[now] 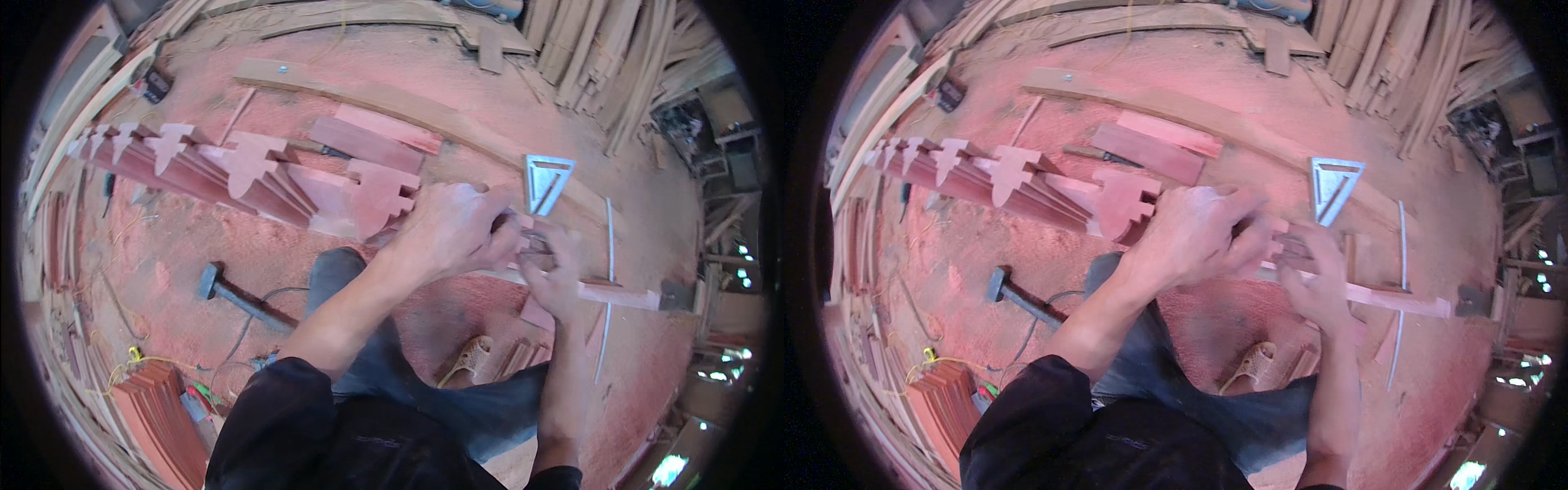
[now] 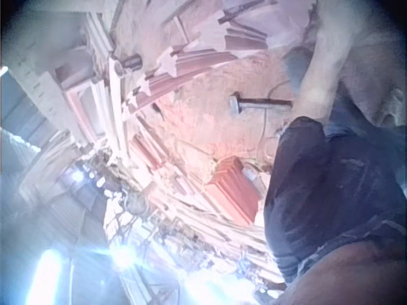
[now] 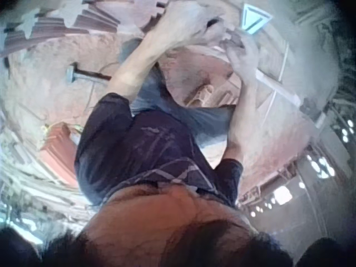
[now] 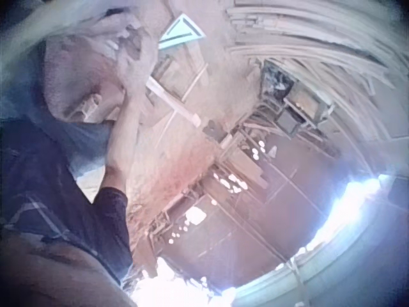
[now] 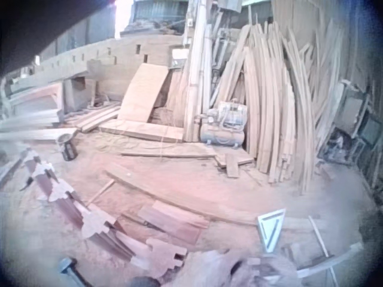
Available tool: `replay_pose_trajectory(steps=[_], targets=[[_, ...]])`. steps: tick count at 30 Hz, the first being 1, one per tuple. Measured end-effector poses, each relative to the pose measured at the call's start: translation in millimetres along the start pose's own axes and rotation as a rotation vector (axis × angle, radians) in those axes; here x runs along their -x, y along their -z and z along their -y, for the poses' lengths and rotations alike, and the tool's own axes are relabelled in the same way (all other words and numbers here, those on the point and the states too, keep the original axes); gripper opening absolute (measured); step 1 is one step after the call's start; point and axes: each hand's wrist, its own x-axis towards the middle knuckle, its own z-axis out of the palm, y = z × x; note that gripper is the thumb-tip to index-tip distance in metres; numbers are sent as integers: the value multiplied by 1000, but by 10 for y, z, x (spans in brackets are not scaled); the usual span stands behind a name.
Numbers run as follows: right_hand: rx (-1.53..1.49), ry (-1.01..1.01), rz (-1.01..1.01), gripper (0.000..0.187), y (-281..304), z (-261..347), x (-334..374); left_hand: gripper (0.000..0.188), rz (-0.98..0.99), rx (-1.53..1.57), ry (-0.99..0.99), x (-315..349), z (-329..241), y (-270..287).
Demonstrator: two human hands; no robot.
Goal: The person assembles small reddish wooden pieces by aligning them with a metal triangle guide and fastening them with a nail gun. They repeatedly pick up pieces, align them, and nail them together while sitting on the floor.
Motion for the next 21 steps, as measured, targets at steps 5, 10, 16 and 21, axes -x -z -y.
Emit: replay_pose_trajectory(steps=[5,10,16,21], targets=[[-403,-182,-371,29,117,-686,186,24,-111,-116,-79,-25,22,5],[-713,-488,-534,27,-59,-1271,94,31,-54,-161,-14,-59,-47,78],[-813,-350,-463,23,-330,-1021,-24,34,-63,-194,-14,-48,5,33],[-928,-126,-410,19,-56,-531,191,33,56,3,386,-173,-255,56]])
